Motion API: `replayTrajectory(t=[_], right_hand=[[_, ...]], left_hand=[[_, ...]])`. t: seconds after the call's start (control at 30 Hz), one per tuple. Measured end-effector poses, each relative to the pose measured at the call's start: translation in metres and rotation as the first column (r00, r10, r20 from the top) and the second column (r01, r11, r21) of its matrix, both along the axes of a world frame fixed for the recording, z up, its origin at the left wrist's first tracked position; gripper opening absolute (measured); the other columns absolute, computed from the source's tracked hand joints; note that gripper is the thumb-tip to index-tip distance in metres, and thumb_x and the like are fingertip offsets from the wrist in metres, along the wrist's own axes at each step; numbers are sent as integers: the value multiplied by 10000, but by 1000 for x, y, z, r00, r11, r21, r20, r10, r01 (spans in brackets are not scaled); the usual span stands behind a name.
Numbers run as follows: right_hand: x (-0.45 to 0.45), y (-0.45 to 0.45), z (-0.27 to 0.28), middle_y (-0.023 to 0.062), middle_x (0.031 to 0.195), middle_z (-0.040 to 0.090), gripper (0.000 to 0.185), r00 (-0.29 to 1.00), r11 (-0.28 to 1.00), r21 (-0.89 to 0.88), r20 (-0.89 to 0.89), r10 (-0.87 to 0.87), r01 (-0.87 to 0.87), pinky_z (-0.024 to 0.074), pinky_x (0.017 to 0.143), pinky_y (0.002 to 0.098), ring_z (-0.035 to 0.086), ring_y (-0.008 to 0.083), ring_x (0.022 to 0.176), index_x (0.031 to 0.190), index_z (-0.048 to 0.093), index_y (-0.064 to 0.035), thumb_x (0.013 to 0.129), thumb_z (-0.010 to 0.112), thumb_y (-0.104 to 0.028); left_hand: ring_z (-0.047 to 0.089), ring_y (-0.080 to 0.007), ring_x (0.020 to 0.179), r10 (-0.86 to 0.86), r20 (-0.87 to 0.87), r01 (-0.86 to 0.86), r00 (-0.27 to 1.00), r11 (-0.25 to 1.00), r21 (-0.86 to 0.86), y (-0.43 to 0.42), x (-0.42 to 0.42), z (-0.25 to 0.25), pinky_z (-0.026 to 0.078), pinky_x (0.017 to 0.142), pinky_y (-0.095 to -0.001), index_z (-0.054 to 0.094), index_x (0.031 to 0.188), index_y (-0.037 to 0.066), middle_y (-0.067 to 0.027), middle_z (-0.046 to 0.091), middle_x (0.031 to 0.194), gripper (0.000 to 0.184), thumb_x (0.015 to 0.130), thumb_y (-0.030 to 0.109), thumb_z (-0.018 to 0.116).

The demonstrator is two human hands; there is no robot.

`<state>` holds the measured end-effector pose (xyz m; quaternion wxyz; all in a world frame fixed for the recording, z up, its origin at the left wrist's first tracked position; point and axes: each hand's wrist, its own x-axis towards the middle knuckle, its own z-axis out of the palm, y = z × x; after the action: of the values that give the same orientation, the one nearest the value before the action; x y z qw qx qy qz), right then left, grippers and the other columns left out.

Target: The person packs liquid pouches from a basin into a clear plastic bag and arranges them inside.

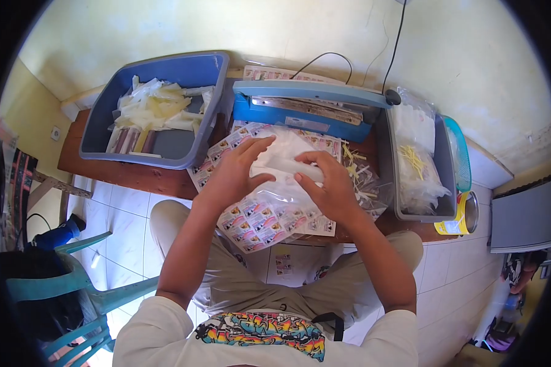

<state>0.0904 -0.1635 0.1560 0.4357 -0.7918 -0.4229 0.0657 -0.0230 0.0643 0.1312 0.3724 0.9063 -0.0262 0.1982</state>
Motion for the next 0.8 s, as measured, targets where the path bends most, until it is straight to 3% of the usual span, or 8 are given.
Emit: replayTrajectory(t=[0.1, 0.13, 0.2, 0.27, 0.33, 0.47, 0.63, 0.8], right_hand=[[-6, -34, -14, 142, 1112, 720, 287, 994, 997, -23, -77, -76, 74, 540, 912, 400, 709, 294, 1027, 1170, 703, -28, 920, 788, -139], [-7, -41, -21, 141, 1116, 723, 278, 990, 994, -33, -92, -111, 109, 539, 918, 402, 709, 293, 1036, 1163, 706, -28, 915, 785, -127], [-9, -51, -32, 126, 1103, 714, 284, 986, 993, -20, -121, -114, 112, 534, 922, 373, 697, 251, 1021, 1172, 700, -18, 915, 780, -113], [-10, -58, -37, 112, 1090, 706, 291, 983, 993, -12, -143, -114, 114, 530, 925, 344, 684, 209, 1006, 1180, 695, -7, 916, 774, -99], [-10, -63, -39, 132, 1091, 726, 281, 982, 994, -12, -157, -106, 105, 535, 933, 392, 707, 283, 1033, 1145, 708, -34, 883, 783, -100], [-12, -70, -41, 130, 1067, 725, 284, 979, 995, -2, -177, -101, 102, 542, 914, 393, 711, 285, 1000, 1133, 712, -38, 866, 785, -99], [-19, -72, -46, 120, 1028, 718, 282, 989, 999, 21, -148, -27, 31, 563, 861, 394, 721, 286, 952, 1105, 720, -48, 836, 791, -94], [-24, -65, -55, 123, 1040, 714, 269, 999, 999, 3, 42, -34, 34, 570, 852, 420, 722, 328, 949, 1077, 716, -63, 828, 807, -106]], left_hand=[[659, -344, 1215, 23, -251, -34, 968, 999, -41, -16, -13, -19, 532, 1048, -460, 667, 1379, 111, -138, 682, 1306, 699, 747, 199, 952], [659, -344, 1215, 25, -257, -35, 966, 999, -32, -20, -13, -22, 532, 1048, -460, 667, 1379, 111, -138, 682, 1306, 699, 747, 199, 952], [656, -335, 1221, -64, -399, 95, 915, 994, 59, -32, -12, -25, 535, 1046, -452, 703, 1300, 103, -119, 674, 1296, 619, 741, 192, 952], [656, -330, 1210, -55, -406, 100, 912, 991, 90, -44, -9, -26, 542, 1033, -442, 732, 1211, 107, -101, 668, 1271, 536, 733, 196, 956], [665, -326, 1168, -52, -389, 136, 920, 972, 190, -52, -5, -35, 556, 978, -441, 750, 1145, 116, -96, 684, 1198, 396, 787, 162, 911], [681, -311, 1110, -14, -409, 125, 912, 961, 247, -57, 6, -40, 569, 913, -443, 759, 1067, 116, -85, 703, 1089, 221, 861, 131, 839], [727, -331, 929, 37, -178, -20, 983, 995, 95, -53, 14, -41, 569, 809, -440, 724, 1015, 46, -119, 734, 961, 112, 940, 122, 759], [733, -377, 880, 8, -225, -12, 974, 1000, -15, -51, 19, -44, 556, 778, -456, 697, 1015, 8, -180, 758, 969, 106, 974, 101, 728]])
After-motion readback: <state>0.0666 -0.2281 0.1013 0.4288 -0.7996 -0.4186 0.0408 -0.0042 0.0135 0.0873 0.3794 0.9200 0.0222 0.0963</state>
